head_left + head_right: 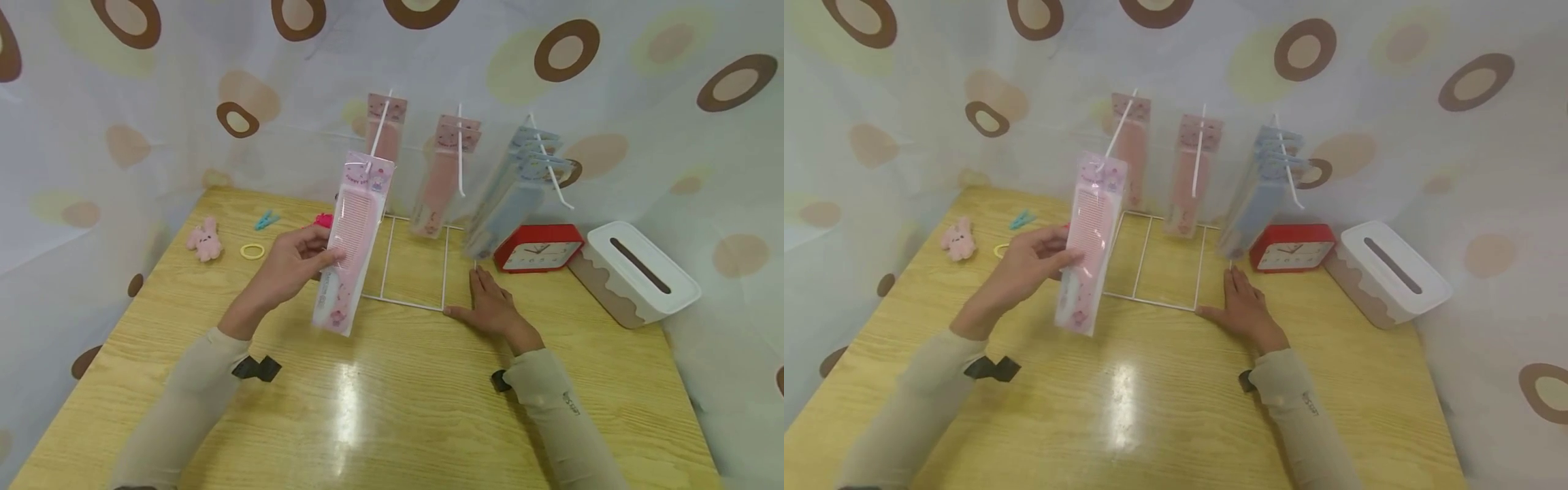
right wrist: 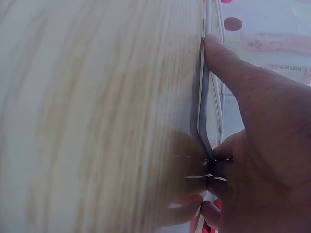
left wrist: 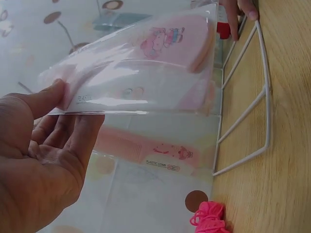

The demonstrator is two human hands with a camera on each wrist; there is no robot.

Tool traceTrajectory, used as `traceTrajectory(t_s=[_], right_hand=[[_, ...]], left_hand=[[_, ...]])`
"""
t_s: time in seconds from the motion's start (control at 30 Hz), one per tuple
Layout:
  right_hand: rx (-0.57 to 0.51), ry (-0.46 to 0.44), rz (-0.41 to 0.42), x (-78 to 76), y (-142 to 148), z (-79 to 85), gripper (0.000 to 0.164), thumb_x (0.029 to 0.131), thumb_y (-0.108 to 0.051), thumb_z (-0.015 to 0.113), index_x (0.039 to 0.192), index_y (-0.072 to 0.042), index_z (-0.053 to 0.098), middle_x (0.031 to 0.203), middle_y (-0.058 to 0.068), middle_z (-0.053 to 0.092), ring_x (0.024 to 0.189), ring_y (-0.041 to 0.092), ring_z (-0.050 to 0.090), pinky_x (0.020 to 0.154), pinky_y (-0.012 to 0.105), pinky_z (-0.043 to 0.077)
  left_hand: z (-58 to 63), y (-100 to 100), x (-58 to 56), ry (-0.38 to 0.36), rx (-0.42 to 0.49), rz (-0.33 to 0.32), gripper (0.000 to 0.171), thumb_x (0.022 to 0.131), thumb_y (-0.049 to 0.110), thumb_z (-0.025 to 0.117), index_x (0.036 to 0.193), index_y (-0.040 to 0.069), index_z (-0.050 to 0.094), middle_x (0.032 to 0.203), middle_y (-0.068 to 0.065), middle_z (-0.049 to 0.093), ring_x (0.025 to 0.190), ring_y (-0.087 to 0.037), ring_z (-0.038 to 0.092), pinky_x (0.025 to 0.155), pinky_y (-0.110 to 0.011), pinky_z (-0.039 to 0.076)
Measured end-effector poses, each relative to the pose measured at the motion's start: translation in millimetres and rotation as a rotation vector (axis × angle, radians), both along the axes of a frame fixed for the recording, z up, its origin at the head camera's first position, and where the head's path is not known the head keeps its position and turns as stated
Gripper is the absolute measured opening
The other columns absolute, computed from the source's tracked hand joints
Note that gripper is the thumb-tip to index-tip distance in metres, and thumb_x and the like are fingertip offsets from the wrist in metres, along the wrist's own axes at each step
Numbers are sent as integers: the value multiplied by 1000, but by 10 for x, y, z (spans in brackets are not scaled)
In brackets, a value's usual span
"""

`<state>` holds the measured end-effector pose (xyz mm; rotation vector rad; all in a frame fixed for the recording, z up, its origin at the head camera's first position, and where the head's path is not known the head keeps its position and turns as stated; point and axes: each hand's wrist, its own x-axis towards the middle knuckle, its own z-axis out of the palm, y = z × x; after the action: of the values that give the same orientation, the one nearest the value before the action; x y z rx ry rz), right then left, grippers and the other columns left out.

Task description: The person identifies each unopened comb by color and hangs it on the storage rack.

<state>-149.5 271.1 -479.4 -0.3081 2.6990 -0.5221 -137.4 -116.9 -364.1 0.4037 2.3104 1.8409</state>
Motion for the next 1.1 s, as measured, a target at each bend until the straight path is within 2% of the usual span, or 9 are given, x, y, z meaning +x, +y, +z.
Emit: traceTrajectory(t_s=[0.07,0.27,0.33,0.4,0.5,0.63,0.77,0.97,1.1], right_hand=[[-4,3,1,9,15,12,111,92,-64,57,158,5,1,165,25,-3,151,42,0,113,69,10],[-7,46,1,-4,52,23,111,91,-64,59,158,2,-1,165,24,0,151,42,4,112,70,13],[-3,40,0,-8,49,4,112,91,-65,58,158,2,-1,165,24,0,151,41,4,112,69,13],[-7,21,2,-7,32,-13,112,91,-65,58,158,4,0,165,25,-1,151,41,3,112,69,12],[-11,11,8,5,6,-20,112,91,-66,57,157,5,1,165,25,-2,152,41,2,113,68,13],[-26,9,8,35,-2,12,113,90,-67,57,157,6,4,164,26,0,152,41,3,113,67,13],[-20,-13,1,71,24,34,117,88,-72,55,157,6,2,165,26,-2,152,39,0,113,66,12],[-16,-1,5,61,30,11,112,91,-67,55,158,4,0,165,24,-4,152,38,-2,113,66,12],[-22,40,8,58,-20,6,110,92,-63,59,158,2,0,165,23,-4,152,39,2,112,68,13]], left_hand=[[-32,79,-170,-10,14,2,32,97,22,68,119,-1,64,108,-15,71,91,-19,70,71,-37,60],[-85,359,-852,-8,120,42,29,98,21,67,117,-1,64,109,-15,72,92,-19,69,74,-38,60],[-110,414,-1019,-14,145,55,29,98,21,66,117,-1,64,110,-15,72,92,-19,69,76,-37,60],[-149,435,-1126,-29,142,70,30,98,21,67,118,-1,64,112,-14,72,94,-17,69,79,-35,59],[-220,420,-1188,-38,145,88,31,97,18,68,119,-2,64,113,-15,72,97,-17,68,86,-36,57],[-294,377,-1180,-29,146,83,37,97,19,67,126,-3,61,118,-18,69,105,-20,66,95,-37,53],[-316,369,-1194,-29,134,89,41,98,23,66,130,-2,59,121,-18,67,111,-22,64,101,-36,49],[-240,355,-1271,-14,127,146,40,98,25,66,129,0,59,123,-18,67,115,-24,61,99,-44,49],[-212,330,-1289,-22,149,178,35,98,24,67,125,3,61,118,-12,70,111,-22,62,89,-35,52]])
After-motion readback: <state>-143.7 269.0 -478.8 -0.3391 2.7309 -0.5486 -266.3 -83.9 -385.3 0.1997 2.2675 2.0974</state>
